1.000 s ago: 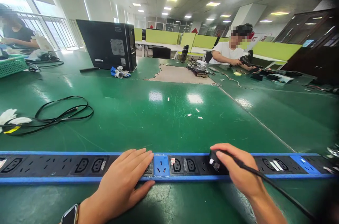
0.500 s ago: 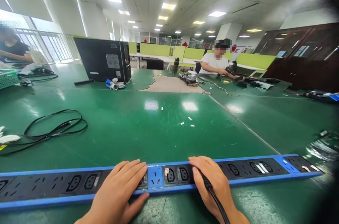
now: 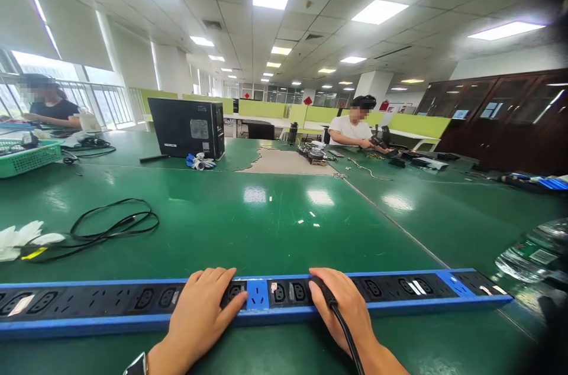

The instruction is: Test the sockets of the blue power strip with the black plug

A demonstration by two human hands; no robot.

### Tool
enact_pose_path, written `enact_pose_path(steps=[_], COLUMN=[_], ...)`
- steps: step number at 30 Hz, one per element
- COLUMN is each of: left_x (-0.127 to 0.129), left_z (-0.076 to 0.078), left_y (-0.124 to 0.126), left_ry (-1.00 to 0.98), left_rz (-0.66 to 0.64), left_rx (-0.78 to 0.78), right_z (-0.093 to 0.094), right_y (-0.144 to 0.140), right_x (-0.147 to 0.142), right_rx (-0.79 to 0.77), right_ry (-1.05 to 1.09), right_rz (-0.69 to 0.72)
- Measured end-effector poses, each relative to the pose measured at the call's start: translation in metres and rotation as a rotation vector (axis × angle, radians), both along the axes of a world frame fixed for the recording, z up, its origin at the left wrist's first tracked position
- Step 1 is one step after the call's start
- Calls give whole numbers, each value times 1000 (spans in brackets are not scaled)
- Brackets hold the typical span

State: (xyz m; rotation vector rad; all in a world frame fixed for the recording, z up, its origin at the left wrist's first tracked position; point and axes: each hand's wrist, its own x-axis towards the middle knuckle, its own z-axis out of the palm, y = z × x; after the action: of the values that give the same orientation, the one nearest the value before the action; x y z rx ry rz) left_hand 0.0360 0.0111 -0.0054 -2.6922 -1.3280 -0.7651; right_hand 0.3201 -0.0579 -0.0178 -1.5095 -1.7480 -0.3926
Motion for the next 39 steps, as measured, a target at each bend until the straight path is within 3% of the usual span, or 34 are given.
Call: enact_pose_path(steps=[4, 9, 14, 21, 27, 39], left_x=[-17, -71, -107, -106, -100, -95], left_z=[10, 22, 27, 27, 33, 34], left_y=[4, 19, 23, 17, 17, 27], left_ry=[20, -11, -63, -33, 30, 59], left_rz=[169, 345, 428, 396, 518, 622], left_rx=[-142, -278, -265, -216, -293, -358], right_z=[5, 12, 11, 20, 21, 27], right_y=[-2, 0, -1, -10, -11, -11], right_x=[5, 6, 4, 2, -8, -14], right_rx=[-69, -206, -278, -416, -380, -423], right_ry=[-21, -128, -81, -132, -169, -239], right_rz=[30, 36, -81, -69, -195, -284])
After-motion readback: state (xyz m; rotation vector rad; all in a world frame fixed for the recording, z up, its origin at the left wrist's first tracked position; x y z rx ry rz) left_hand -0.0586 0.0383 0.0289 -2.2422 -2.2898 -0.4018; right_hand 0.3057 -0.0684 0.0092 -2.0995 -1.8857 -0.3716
